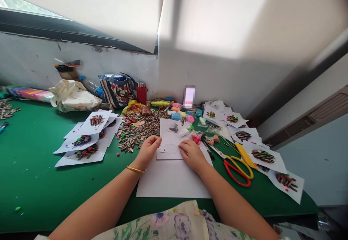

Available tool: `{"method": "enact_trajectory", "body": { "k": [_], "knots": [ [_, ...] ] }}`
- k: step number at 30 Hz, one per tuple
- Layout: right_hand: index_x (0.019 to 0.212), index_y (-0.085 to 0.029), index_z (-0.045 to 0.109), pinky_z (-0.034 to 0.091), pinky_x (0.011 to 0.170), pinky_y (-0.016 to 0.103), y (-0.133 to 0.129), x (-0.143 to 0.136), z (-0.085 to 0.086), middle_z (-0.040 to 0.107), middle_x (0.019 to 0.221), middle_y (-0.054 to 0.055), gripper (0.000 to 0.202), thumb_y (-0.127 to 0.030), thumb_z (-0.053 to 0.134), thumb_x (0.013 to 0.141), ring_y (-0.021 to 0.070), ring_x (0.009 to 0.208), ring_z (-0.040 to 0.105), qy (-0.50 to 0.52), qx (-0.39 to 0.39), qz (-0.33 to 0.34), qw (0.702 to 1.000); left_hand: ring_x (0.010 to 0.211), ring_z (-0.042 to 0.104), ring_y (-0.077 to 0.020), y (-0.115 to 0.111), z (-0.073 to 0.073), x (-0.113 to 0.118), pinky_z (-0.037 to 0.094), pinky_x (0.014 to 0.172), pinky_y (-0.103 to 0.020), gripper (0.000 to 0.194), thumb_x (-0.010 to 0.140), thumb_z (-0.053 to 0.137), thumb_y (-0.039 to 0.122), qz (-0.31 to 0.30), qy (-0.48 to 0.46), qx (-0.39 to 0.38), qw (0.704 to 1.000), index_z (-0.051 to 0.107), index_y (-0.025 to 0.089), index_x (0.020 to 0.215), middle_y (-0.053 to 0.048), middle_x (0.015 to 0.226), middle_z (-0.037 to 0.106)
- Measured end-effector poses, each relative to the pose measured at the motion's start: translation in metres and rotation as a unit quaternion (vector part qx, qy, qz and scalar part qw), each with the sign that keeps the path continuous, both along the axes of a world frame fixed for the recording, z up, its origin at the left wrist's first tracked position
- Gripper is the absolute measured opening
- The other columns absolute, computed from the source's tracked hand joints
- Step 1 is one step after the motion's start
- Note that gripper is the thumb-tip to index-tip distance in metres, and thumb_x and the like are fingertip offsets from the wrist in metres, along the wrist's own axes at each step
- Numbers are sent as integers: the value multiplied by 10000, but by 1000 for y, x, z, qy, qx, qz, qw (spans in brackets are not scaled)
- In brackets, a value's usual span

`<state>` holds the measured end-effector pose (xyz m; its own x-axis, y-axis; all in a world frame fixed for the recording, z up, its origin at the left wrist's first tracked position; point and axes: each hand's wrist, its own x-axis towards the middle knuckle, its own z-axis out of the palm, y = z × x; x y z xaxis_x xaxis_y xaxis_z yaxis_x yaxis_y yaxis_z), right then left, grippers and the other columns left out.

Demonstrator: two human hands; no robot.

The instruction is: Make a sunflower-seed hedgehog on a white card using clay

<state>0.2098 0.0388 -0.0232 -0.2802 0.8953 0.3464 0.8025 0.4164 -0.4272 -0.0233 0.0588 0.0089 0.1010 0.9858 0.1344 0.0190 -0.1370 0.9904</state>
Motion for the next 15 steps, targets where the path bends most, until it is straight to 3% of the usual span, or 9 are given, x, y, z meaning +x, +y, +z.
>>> {"method": "enact_trajectory", "body": {
  "k": [4, 10, 15],
  "knots": [
    [1062, -217, 698, 440, 973, 378, 1, 0, -1, 656, 1125, 78, 230, -198, 579, 866, 223, 1071, 556, 2, -2, 0, 1000, 757, 553, -172, -1, 1, 1, 448, 717, -276, 366, 744, 683, 529, -7, -4, -22, 1000, 673, 178, 850, -30, 787, 623],
    [1056, -217, 702, 438, 977, 377, 1, 0, -1, 659, 1123, 74, 224, -203, 575, 872, 221, 1064, 559, 2, -2, -2, 1000, 674, 499, -151, -2, 2, 0, 414, 669, -267, 373, 827, 574, 524, 4, 14, 8, 1000, 589, 187, 667, -5, 667, 544],
    [1053, -225, 703, 448, 961, 375, 1, 0, -1, 657, 1126, 74, 221, -207, 577, 873, 220, 1059, 563, -2, 0, -4, 1000, 746, 537, -168, -2, 4, -1, 425, 701, -269, 246, 765, 643, 424, 10, 13, 4, 1000, 658, 184, 816, -23, 779, 602]
  ]
}}
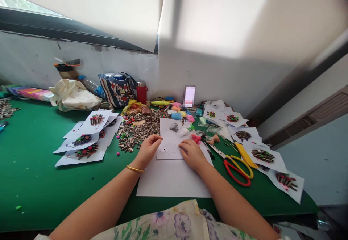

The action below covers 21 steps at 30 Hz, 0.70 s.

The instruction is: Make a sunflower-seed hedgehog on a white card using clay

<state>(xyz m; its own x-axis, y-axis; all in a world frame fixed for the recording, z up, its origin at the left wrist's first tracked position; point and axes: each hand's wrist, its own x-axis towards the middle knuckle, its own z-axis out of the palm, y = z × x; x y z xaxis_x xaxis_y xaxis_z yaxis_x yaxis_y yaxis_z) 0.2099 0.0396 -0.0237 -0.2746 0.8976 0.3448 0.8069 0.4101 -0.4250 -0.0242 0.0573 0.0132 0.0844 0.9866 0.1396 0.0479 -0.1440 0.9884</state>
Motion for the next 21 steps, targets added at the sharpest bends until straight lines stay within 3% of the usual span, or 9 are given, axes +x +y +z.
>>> {"method": "enact_trajectory", "body": {
  "k": [4, 9, 13, 21],
  "knots": [
    [1056, -223, 701, 447, 963, 374, 0, 0, 0, 656, 1124, 73, 221, -208, 575, 874, 220, 1062, 560, 0, 1, 2, 1000, 753, 551, -182, 2, -2, 0, 433, 709, -281, 317, 797, 593, 480, 2, 32, -3, 999, 683, 178, 823, -31, 752, 609],
    [1054, -225, 702, 447, 965, 375, 1, 0, 0, 655, 1125, 75, 223, -210, 574, 873, 222, 1063, 560, 0, 0, 4, 1000, 651, 528, -164, 5, -9, -2, 409, 611, -269, 309, 722, 693, 495, 4, 74, 20, 997, 625, 193, 733, -4, 684, 587],
    [1054, -221, 704, 449, 964, 377, 1, 0, 0, 655, 1126, 79, 224, -210, 572, 873, 223, 1065, 561, 3, 0, 4, 1000, 678, 551, -182, 7, -10, -4, 414, 648, -285, 345, 843, 552, 486, 11, 130, 75, 989, 625, 201, 663, -18, 672, 593],
    [1060, -225, 699, 436, 978, 381, -1, 0, 1, 652, 1139, 73, 226, -213, 575, 871, 226, 1074, 553, 9, -11, 2, 1000, 839, 619, -229, 11, -6, -14, 455, 789, -326, 188, 818, 612, 368, 6, 199, 120, 973, 741, 232, 836, -58, 856, 703]
  ]
}}
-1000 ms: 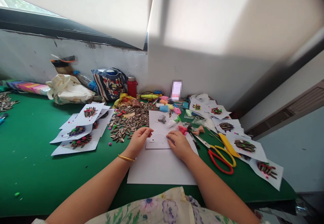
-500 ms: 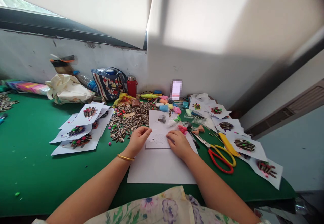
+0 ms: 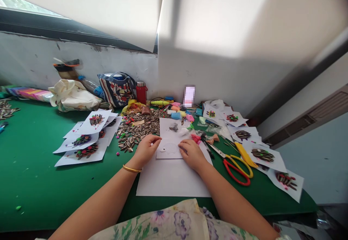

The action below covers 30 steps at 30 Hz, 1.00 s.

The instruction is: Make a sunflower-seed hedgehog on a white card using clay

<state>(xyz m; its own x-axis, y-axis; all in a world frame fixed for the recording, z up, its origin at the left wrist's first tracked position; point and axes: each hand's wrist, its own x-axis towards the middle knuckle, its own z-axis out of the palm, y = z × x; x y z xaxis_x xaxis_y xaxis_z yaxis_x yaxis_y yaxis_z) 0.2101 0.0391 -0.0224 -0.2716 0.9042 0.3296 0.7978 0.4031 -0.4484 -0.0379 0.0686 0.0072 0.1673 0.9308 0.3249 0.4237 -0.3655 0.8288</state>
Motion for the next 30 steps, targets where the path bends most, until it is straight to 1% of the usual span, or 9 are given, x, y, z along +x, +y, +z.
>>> {"method": "enact_trajectory", "body": {
  "k": [4, 7, 9, 12, 16, 18, 22, 26, 30],
  "knots": [
    [1055, -223, 699, 430, 988, 378, 0, 0, 0, 650, 1142, 70, 228, -195, 590, 857, 225, 1080, 549, 2, -1, -2, 1000, 819, 623, -228, 0, 1, -5, 462, 761, -324, 222, 840, 594, 392, 2, 33, 4, 999, 744, 232, 806, -56, 820, 701],
    [1047, -219, 701, 430, 988, 375, 0, 0, -1, 652, 1133, 71, 223, -188, 592, 855, 224, 1082, 548, 2, -1, -1, 1000, 814, 626, -221, -2, 7, -7, 470, 741, -320, 191, 815, 617, 355, 2, 58, -2, 998, 737, 220, 877, -51, 853, 701],
    [1045, -217, 700, 432, 985, 377, 1, 0, -1, 651, 1130, 74, 222, -186, 595, 853, 226, 1077, 548, 4, 0, 2, 1000, 840, 627, -217, -4, 13, -9, 470, 761, -324, 203, 837, 583, 339, -3, 101, -3, 995, 727, 214, 906, -47, 888, 701],
    [1048, -215, 698, 435, 982, 383, 2, 0, -2, 651, 1129, 76, 225, -185, 596, 850, 230, 1072, 551, 8, 2, 5, 1000, 871, 621, -220, -7, 18, -13, 465, 779, -334, 244, 882, 526, 359, -15, 184, -2, 983, 715, 209, 853, -46, 901, 693],
    [1040, -221, 699, 439, 975, 388, 2, 1, -3, 652, 1123, 76, 222, -182, 597, 847, 236, 1067, 553, 9, 7, 8, 1000, 928, 625, -207, -9, 11, -14, 466, 830, -317, 200, 868, 519, 247, -29, 212, 9, 977, 706, 195, 915, -52, 972, 695],
    [1040, -221, 697, 439, 977, 389, 2, 1, -3, 651, 1124, 76, 221, -182, 597, 847, 235, 1069, 551, 10, 8, 7, 1000, 907, 628, -204, -11, 6, -12, 471, 817, -312, 185, 850, 528, 216, -24, 219, 0, 975, 692, 187, 932, -54, 957, 695],
    [1048, -218, 694, 439, 978, 387, 2, 1, -2, 649, 1129, 80, 225, -183, 594, 850, 231, 1075, 551, 7, 7, 8, 1000, 831, 623, -204, -14, 5, -7, 468, 740, -307, 140, 857, 537, 237, -24, 246, -9, 969, 669, 192, 857, -43, 877, 689],
    [1051, -219, 694, 437, 976, 388, 2, 1, -3, 650, 1130, 79, 226, -185, 598, 849, 232, 1076, 551, 7, 6, 8, 1000, 869, 621, -208, -13, 5, -6, 464, 786, -314, 157, 868, 527, 221, -38, 265, 27, 963, 678, 183, 842, -57, 894, 690],
    [1055, -223, 695, 433, 979, 393, 2, 1, -4, 648, 1138, 73, 226, -190, 601, 852, 233, 1075, 548, 10, 5, 5, 1000, 874, 623, -206, -11, 0, -6, 459, 802, -316, 164, 876, 521, 204, -39, 282, 48, 957, 682, 178, 859, -64, 907, 693]
  ]
}}
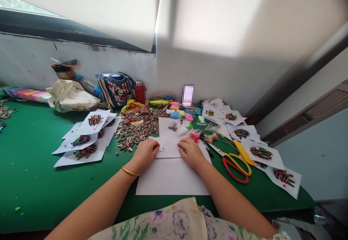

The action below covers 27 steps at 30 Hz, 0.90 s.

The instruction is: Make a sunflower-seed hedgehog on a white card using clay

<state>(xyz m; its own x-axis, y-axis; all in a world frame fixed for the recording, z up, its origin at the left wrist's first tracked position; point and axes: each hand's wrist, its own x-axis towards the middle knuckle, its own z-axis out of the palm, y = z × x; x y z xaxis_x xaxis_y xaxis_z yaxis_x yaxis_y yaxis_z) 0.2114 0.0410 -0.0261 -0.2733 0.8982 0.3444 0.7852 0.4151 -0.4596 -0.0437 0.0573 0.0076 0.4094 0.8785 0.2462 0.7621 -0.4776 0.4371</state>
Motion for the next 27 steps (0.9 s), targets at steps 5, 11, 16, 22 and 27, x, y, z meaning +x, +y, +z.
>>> {"method": "enact_trajectory", "body": {
  "k": [5, 11, 16, 22, 27],
  "knots": [
    [1058, -228, 692, 434, 973, 395, 0, 0, 0, 648, 1136, 73, 227, -193, 600, 854, 235, 1075, 549, -4, -4, -1, 1000, 873, 617, -201, 0, -3, 0, 445, 802, -314, 171, 896, 520, 215, -5, 18, 17, 1000, 684, 178, 866, -63, 898, 685],
    [1053, -231, 693, 430, 974, 392, 0, 0, 2, 646, 1134, 76, 225, -189, 605, 851, 234, 1078, 546, -9, -6, 3, 1000, 864, 614, -189, 0, -3, -1, 434, 795, -301, 198, 914, 521, 234, -22, 23, 18, 999, 707, 190, 864, -56, 892, 681],
    [1056, -230, 691, 429, 977, 390, 0, 0, 2, 645, 1131, 74, 227, -186, 602, 852, 231, 1079, 544, -7, -5, 2, 1000, 866, 612, -187, 0, -2, -2, 433, 801, -301, 226, 927, 516, 249, -29, 25, 12, 999, 729, 193, 876, -57, 896, 683],
    [1055, -228, 692, 428, 977, 391, 0, 0, 1, 642, 1140, 77, 230, -183, 599, 850, 232, 1085, 541, -5, -5, 4, 1000, 861, 618, -180, -1, 3, -3, 449, 805, -291, 255, 913, 500, 207, -37, 22, -6, 999, 755, 200, 907, -62, 899, 685],
    [1052, -226, 694, 425, 983, 396, 0, 0, 2, 645, 1136, 74, 226, -187, 596, 852, 234, 1084, 541, -6, -10, 3, 1000, 850, 623, -178, -2, -1, -7, 465, 834, -297, 289, 864, 510, 161, -39, 24, 4, 999, 776, 223, 956, -62, 910, 684]
  ]
}}
